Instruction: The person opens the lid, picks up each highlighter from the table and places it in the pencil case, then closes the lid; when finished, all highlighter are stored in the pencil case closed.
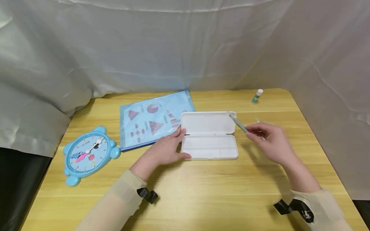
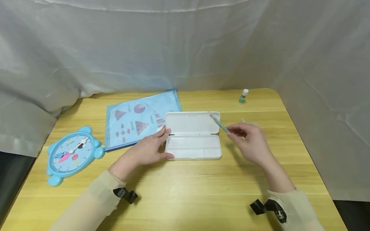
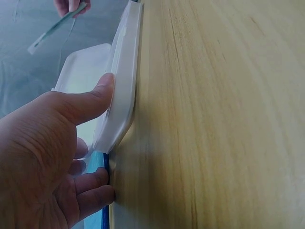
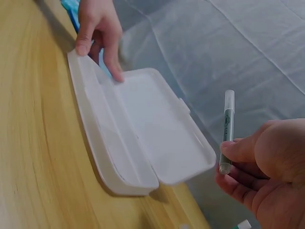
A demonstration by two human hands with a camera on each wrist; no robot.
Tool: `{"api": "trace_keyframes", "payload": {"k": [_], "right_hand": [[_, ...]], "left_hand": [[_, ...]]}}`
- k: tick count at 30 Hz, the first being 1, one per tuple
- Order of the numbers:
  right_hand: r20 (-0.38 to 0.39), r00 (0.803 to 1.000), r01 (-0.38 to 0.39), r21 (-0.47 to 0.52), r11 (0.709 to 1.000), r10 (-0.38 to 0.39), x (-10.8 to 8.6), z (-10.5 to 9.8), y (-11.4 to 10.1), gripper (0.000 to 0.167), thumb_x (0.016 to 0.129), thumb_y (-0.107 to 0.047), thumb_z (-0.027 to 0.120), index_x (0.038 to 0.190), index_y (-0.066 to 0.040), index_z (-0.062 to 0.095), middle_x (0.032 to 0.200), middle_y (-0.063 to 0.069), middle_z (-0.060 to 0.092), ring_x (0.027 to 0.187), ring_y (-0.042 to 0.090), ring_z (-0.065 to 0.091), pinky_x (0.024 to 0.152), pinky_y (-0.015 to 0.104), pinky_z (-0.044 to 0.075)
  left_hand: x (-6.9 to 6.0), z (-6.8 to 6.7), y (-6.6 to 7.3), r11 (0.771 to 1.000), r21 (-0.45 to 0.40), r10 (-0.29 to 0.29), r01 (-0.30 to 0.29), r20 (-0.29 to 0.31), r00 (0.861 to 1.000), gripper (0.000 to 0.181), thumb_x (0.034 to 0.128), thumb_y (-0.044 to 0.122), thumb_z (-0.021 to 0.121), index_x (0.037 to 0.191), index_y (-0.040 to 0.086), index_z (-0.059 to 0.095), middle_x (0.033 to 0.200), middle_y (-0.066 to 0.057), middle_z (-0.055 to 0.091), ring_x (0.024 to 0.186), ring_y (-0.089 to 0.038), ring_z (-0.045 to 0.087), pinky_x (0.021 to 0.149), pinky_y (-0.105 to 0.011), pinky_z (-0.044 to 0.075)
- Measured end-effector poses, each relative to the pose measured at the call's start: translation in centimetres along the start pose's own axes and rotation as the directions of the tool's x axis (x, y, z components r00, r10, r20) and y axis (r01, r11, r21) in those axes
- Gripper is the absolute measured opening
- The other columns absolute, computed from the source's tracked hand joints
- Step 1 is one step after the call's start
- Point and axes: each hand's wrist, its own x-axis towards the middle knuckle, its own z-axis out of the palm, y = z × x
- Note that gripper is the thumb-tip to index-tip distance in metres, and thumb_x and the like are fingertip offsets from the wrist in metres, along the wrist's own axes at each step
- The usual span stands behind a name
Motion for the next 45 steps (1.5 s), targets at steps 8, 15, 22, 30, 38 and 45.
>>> {"api": "trace_keyframes", "payload": {"k": [8,15,22,30,38,45], "right_hand": [[0.056,0.995,0.081,-0.03,0.996,-0.08,1.4,1.9,-0.5,0.016,0.094,-0.001,0.08,0.109,-0.007,0.082,0.099,0.002,0.078,0.085,0.016,0.073,0.072,0.015,0.054],[0.152,0.983,0.102,0.0,0.995,-0.101,2.1,3.9,-0.6,0.016,0.094,0.006,0.077,0.107,-0.004,0.08,0.102,0.004,0.075,0.089,0.017,0.07,0.077,0.022,0.056],[0.212,0.972,0.095,0.017,0.995,-0.097,2.5,5.5,-0.6,0.017,0.094,0.008,0.076,0.107,-0.002,0.08,0.099,0.004,0.074,0.087,0.019,0.07,0.077,0.033,0.059],[0.263,0.955,0.14,-0.004,0.99,-0.134,2.7,7.2,0.0,0.017,0.094,0.008,0.075,0.107,-0.001,0.079,0.101,0.005,0.076,0.091,0.019,0.071,0.082,0.042,0.06],[0.333,0.936,0.142,-0.052,0.988,-0.117,2.7,8.4,0.1,0.017,0.095,0.006,0.074,0.109,-0.002,0.079,0.102,0.004,0.074,0.091,0.017,0.068,0.083,0.041,0.059],[0.41,0.901,0.204,-0.111,0.973,-0.143,3.0,9.0,-0.3,0.014,0.098,0.003,0.073,0.108,-0.003,0.08,0.101,0.005,0.073,0.09,0.015,0.067,0.081,0.039,0.058]], "left_hand": [[0.2,0.1,-0.1,1.0,0.004,0.0,0.0,-0.004,1.0,0.11,0.093,0.066,0.072,0.168,0.007,0.017,0.173,-0.017,0.01,0.144,-0.042,0.046,0.115,-0.048,0.042],[0.3,0.2,-0.2,1.0,-0.003,0.009,-0.009,-0.009,1.0,0.11,0.0928,0.065,0.073,0.168,0.006,0.017,0.174,-0.017,0.009,0.145,-0.041,0.046,0.115,-0.049,0.042],[0.3,0.1,-0.2,1.0,0.001,0.009,-0.009,-0.008,1.0,0.11,0.0929,0.065,0.072,0.168,0.006,0.017,0.174,-0.018,0.009,0.143,-0.041,0.047,0.115,-0.048,0.042],[0.3,0.2,-0.1,1.0,0.002,0.011,-0.011,-0.011,1.0,0.109,0.0934,0.064,0.072,0.167,0.005,0.017,0.174,-0.017,0.008,0.144,-0.04,0.047,0.115,-0.047,0.042],[0.3,0.1,0.0,1.0,-0.003,-0.002,0.002,0.001,1.0,0.11,0.0931,0.063,0.073,0.168,0.006,0.016,0.175,-0.014,0.007,0.144,-0.041,0.047,0.115,-0.048,0.042],[0.3,0.2,-0.1,1.0,-0.008,0.001,-0.001,-0.012,1.0,0.109,0.0933,0.064,0.073,0.168,0.006,0.018,0.175,-0.013,0.008,0.142,-0.04,0.05,0.114,-0.048,0.044]]}}
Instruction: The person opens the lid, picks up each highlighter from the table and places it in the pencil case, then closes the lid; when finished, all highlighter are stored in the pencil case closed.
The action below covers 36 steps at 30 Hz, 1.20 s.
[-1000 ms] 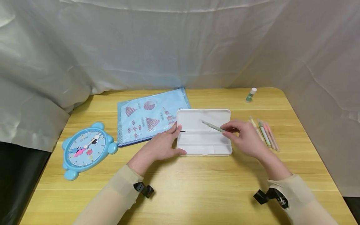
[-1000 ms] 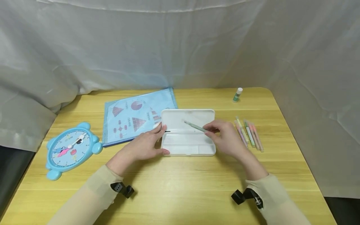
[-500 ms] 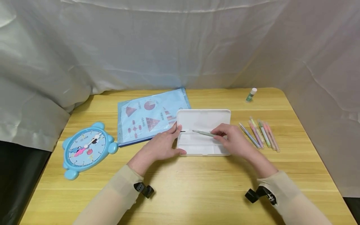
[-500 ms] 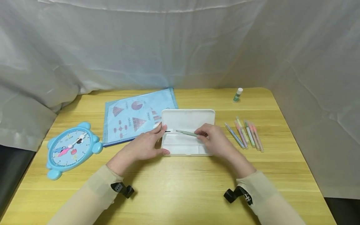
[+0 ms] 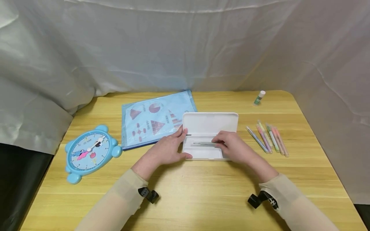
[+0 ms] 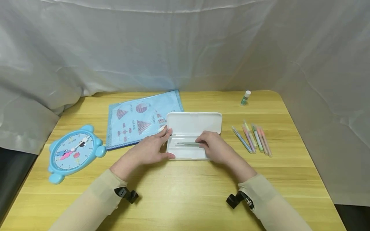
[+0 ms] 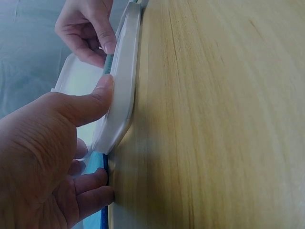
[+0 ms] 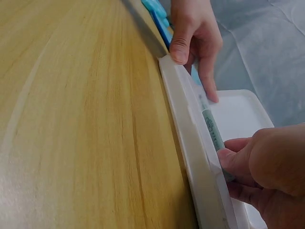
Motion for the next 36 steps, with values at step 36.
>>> {"api": "trace_keyframes", "payload": {"k": [36], "right_hand": [[-0.027,0.998,-0.054,0.023,0.998,0.055,-1.5,-2.8,0.2,0.019,0.098,0.001,0.074,0.117,0.001,0.077,0.11,0.011,0.076,0.102,0.028,0.071,0.09,0.05,0.058]], "left_hand": [[-0.2,-0.1,0.2,1.0,-0.008,-0.006,0.006,0.006,1.0,0.109,0.0937,0.063,0.073,0.168,0.006,0.017,0.175,-0.014,0.007,0.144,-0.04,0.047,0.115,-0.048,0.042]]}}
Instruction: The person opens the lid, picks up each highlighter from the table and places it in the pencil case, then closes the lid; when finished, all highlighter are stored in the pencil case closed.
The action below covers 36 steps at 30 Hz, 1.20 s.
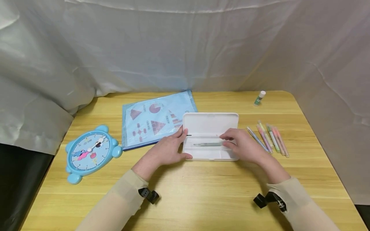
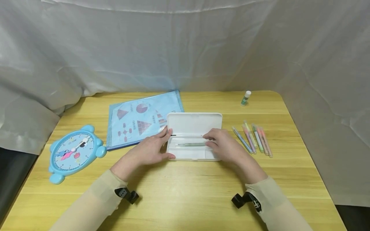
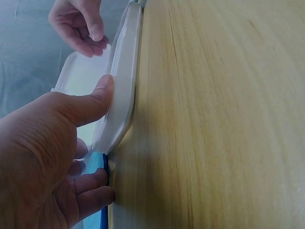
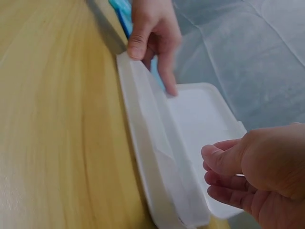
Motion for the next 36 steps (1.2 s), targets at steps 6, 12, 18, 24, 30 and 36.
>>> {"api": "trace_keyframes", "payload": {"k": [6,12,18,24,30,36], "right_hand": [[-0.092,0.996,0.012,-0.015,1.0,-0.014,-1.4,-1.3,0.5,0.021,0.095,0.003,0.077,0.115,0.001,0.078,0.11,0.012,0.077,0.1,0.028,0.072,0.088,0.052,0.058],[-0.182,0.982,0.042,-0.054,0.998,-0.051,-2.9,-2.5,1.3,0.022,0.091,0.005,0.08,0.113,-0.001,0.079,0.109,0.009,0.078,0.096,0.024,0.073,0.084,0.05,0.058],[-0.271,0.96,0.042,-0.115,0.993,-0.072,-4.5,-3.6,2.4,0.026,0.085,0.001,0.087,0.11,-0.006,0.081,0.102,0.005,0.079,0.088,0.023,0.074,0.094,0.053,0.036],[-0.295,0.955,-0.002,-0.079,0.997,-0.021,-6.1,-4.4,3.4,0.026,0.085,0.004,0.087,0.109,-0.002,0.081,0.099,0.01,0.079,0.086,0.024,0.074,0.104,0.023,0.04],[-0.31,0.949,-0.084,-0.064,0.994,0.06,-7.6,-4.8,4.1,0.024,0.086,0.005,0.085,0.109,0.001,0.08,0.1,0.014,0.079,0.089,0.028,0.075,0.077,0.009,0.05],[-0.332,0.937,-0.134,-0.061,0.989,0.107,-8.8,-4.7,5.2,0.02,0.087,0.003,0.085,0.107,0.002,0.08,0.099,0.015,0.079,0.085,0.02,0.072,0.074,0.012,0.053]], "left_hand": [[0.0,0.0,-0.1,1.0,0.01,0.001,-0.001,0.0,1.0,0.109,0.0937,0.064,0.072,0.168,0.007,0.016,0.175,-0.013,0.006,0.145,-0.04,0.046,0.115,-0.048,0.042],[0.1,0.0,-0.1,1.0,0.007,0.001,-0.002,0.002,1.0,0.109,0.0938,0.063,0.072,0.168,0.007,0.015,0.175,-0.012,0.005,0.145,-0.04,0.046,0.116,-0.048,0.042],[0.0,0.0,-0.1,1.0,0.003,-0.002,0.001,0.007,1.0,0.108,0.0943,0.063,0.072,0.168,0.007,0.016,0.175,-0.013,0.005,0.146,-0.04,0.044,0.116,-0.048,0.041],[0.0,0.0,-0.1,1.0,0.001,-0.003,0.003,0.006,1.0,0.109,0.094,0.063,0.072,0.168,0.008,0.016,0.175,-0.013,0.005,0.145,-0.041,0.045,0.116,-0.049,0.041],[0.0,0.0,-0.1,1.0,-0.001,-0.004,0.004,0.009,1.0,0.109,0.0943,0.063,0.072,0.168,0.008,0.015,0.175,-0.013,0.004,0.145,-0.041,0.045,0.116,-0.049,0.041],[-0.1,0.0,0.0,1.0,-0.01,-0.006,0.007,0.008,1.0,0.108,0.0945,0.063,0.072,0.168,0.008,0.014,0.175,-0.012,0.004,0.145,-0.041,0.045,0.116,-0.049,0.041]]}}
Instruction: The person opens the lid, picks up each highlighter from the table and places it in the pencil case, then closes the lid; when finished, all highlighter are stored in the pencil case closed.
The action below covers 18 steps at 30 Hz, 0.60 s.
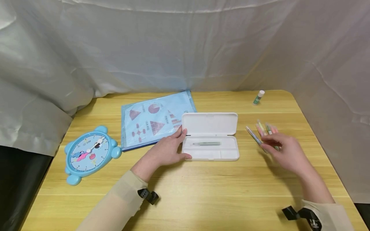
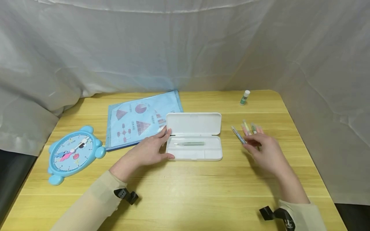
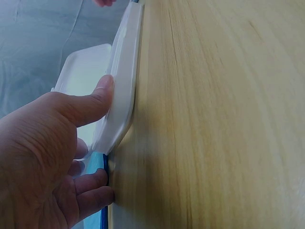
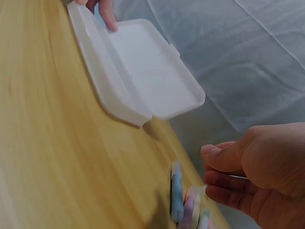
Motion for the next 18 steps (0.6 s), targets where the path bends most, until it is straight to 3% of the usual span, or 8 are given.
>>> {"api": "trace_keyframes", "payload": {"k": [6,12,18], "right_hand": [[-0.02,0.997,-0.079,0.0,0.997,0.079,-1.0,0.4,0.7,0.017,0.089,0.002,0.084,0.105,0.004,0.08,0.093,0.016,0.077,0.078,0.014,0.069,0.066,0.011,0.051],[-0.017,0.984,-0.179,-0.012,0.984,0.179,-1.8,1.1,1.0,0.018,0.09,0.0,0.084,0.106,0.005,0.078,0.093,0.02,0.075,0.077,0.026,0.068,0.061,0.015,0.05],[-0.038,0.984,-0.177,-0.04,0.983,0.175,-1.7,1.8,0.9,0.021,0.088,0.002,0.084,0.106,0.009,0.077,0.09,0.019,0.075,0.079,0.036,0.073,0.063,0.014,0.051]], "left_hand": [[-0.1,0.0,0.0,1.0,0.004,-0.001,0.001,-0.002,1.0,0.108,0.0947,0.062,0.072,0.168,0.008,0.015,0.175,-0.012,0.004,0.145,-0.04,0.046,0.116,-0.049,0.042],[0.0,0.1,0.0,1.0,0.007,0.001,-0.001,0.003,1.0,0.108,0.0948,0.063,0.071,0.168,0.008,0.014,0.175,-0.013,0.003,0.146,-0.04,0.044,0.116,-0.049,0.041],[0.1,0.1,-0.1,1.0,0.008,0.002,-0.002,-0.004,1.0,0.108,0.0943,0.063,0.072,0.168,0.008,0.015,0.175,-0.013,0.003,0.147,-0.04,0.042,0.117,-0.049,0.04]]}}
